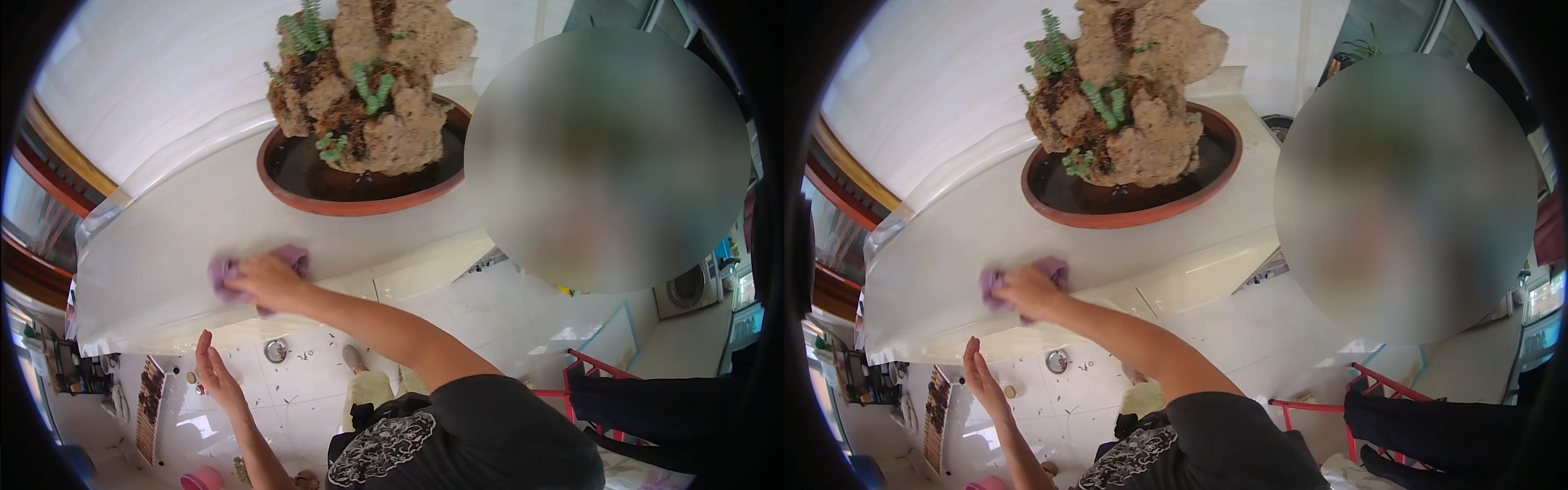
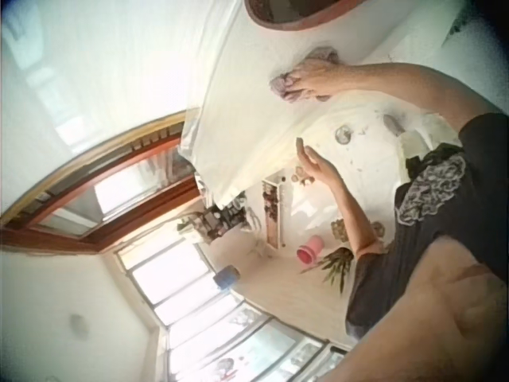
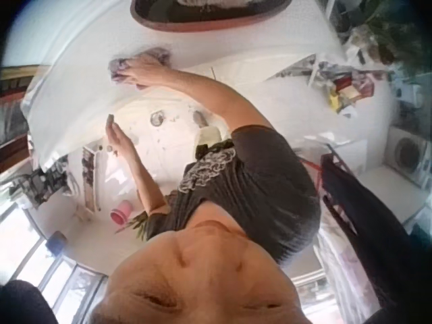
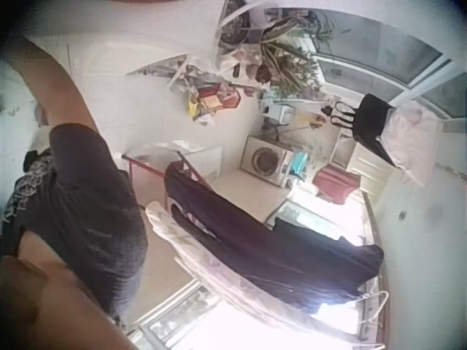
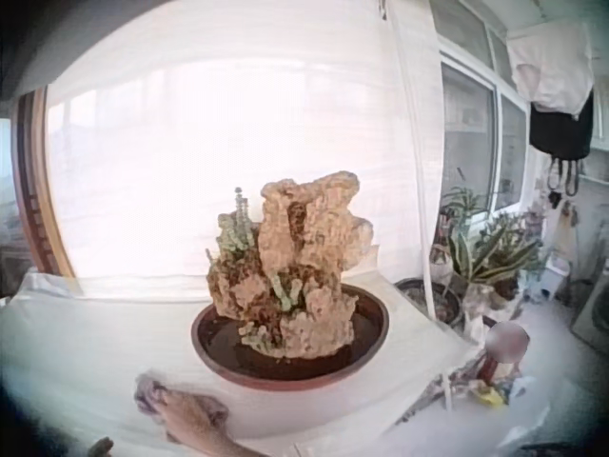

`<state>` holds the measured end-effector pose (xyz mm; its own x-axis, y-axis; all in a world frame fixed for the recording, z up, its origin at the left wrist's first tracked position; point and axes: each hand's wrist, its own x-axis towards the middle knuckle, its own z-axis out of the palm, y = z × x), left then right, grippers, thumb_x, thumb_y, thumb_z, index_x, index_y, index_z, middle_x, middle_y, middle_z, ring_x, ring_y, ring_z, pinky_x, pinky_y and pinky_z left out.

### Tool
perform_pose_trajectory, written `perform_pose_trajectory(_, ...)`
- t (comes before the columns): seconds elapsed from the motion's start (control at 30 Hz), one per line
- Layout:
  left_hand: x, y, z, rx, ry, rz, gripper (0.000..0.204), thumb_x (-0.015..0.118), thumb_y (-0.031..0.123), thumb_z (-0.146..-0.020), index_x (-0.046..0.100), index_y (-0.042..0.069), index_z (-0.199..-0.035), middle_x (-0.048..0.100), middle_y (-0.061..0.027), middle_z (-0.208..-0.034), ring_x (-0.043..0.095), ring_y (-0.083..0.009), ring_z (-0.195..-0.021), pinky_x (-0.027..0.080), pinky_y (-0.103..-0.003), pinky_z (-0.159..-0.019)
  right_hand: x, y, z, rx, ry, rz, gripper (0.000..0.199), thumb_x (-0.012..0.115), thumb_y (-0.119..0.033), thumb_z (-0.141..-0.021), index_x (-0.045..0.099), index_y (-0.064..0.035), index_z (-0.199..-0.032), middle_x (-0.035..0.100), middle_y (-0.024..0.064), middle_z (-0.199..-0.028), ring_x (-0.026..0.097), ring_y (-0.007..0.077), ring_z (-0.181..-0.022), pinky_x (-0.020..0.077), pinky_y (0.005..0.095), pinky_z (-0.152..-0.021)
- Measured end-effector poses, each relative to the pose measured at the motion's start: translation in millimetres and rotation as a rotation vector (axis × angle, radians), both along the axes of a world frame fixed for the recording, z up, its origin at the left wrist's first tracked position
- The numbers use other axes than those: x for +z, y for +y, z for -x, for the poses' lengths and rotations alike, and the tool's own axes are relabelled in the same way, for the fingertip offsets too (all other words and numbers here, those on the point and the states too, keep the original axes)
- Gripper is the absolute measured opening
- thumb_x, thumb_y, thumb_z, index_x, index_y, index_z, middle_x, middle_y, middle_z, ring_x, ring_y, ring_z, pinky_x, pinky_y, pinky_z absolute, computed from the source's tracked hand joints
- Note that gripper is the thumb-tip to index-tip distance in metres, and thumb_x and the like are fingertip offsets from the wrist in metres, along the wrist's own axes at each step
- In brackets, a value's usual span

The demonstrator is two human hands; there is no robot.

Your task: The person moves a large potted plant aside on a white surface, then wipes the surface with a purple cloth. They smooth a plastic sheet over the surface and continue wiping around the plant before moving the plant back into position.

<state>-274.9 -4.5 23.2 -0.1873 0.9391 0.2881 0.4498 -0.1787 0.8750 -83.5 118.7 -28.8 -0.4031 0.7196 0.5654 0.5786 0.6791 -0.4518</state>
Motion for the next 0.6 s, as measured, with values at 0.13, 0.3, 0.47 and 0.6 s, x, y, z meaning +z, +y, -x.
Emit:
perform_pose_trajectory(0.13, 10, 17, -12, -0.037, -0.04, -0.065, 0.037, 0.044, 0.019, -0.103, 0.051, -0.005, -0.13, 0.057, -0.0158, -0.129, 0.051, -0.024, -0.123, 0.035, -0.036, -0.108, 45, -89, -43, 0.281, 0.109, 0.38, 0.05, 0.068, -0.008, -0.068, 0.065, -0.015, -0.118, 0.064, 0.0138, -0.101, 0.063, 0.0329, -0.094, 0.0504, 0.0429, -0.081)
perform_pose_trajectory(0.3, 7, 53, -52, -0.184, -0.08, -0.044, 0.037, 0.045, 0.015, -0.102, 0.047, -0.003, -0.135, 0.053, -0.0165, -0.133, 0.05, -0.0245, -0.125, 0.035, -0.036, -0.108, 49, -167, -185, 0.14, 0.874, 0.799, 0.052, 0.063, -0.008, -0.084, 0.051, -0.003, -0.134, 0.061, 0.0104, -0.125, 0.057, 0.0176, -0.115, 0.0442, 0.0327, -0.101)
perform_pose_trajectory(0.47, 13, 64, -135, -0.214, -0.079, -0.09, 0.053, 0.049, 0.019, -0.1, 0.03, 0.004, -0.147, 0.034, -0.0151, -0.15, 0.034, -0.0258, -0.138, 0.031, -0.041, -0.11, 80, -221, -311, -0.306, 1.077, 0.456, 0.05, 0.062, -0.008, -0.087, 0.051, -0.0026, -0.135, 0.058, 0.0079, -0.131, 0.055, 0.0163, -0.118, 0.0436, 0.0312, -0.102)
perform_pose_trajectory(0.6, 21, 58, -205, -0.126, -0.031, -0.159, 0.065, 0.052, 0.024, -0.099, 0.019, 0.005, -0.151, 0.019, -0.0138, -0.157, 0.02, -0.0261, -0.145, 0.026, -0.045, -0.112, 79, -193, -409, -0.675, 0.732, 0.189, 0.058, 0.059, 0.0, -0.079, 0.051, -0.0067, -0.137, 0.055, 0.0146, -0.133, 0.054, 0.0223, -0.121, 0.0398, 0.0324, -0.105)
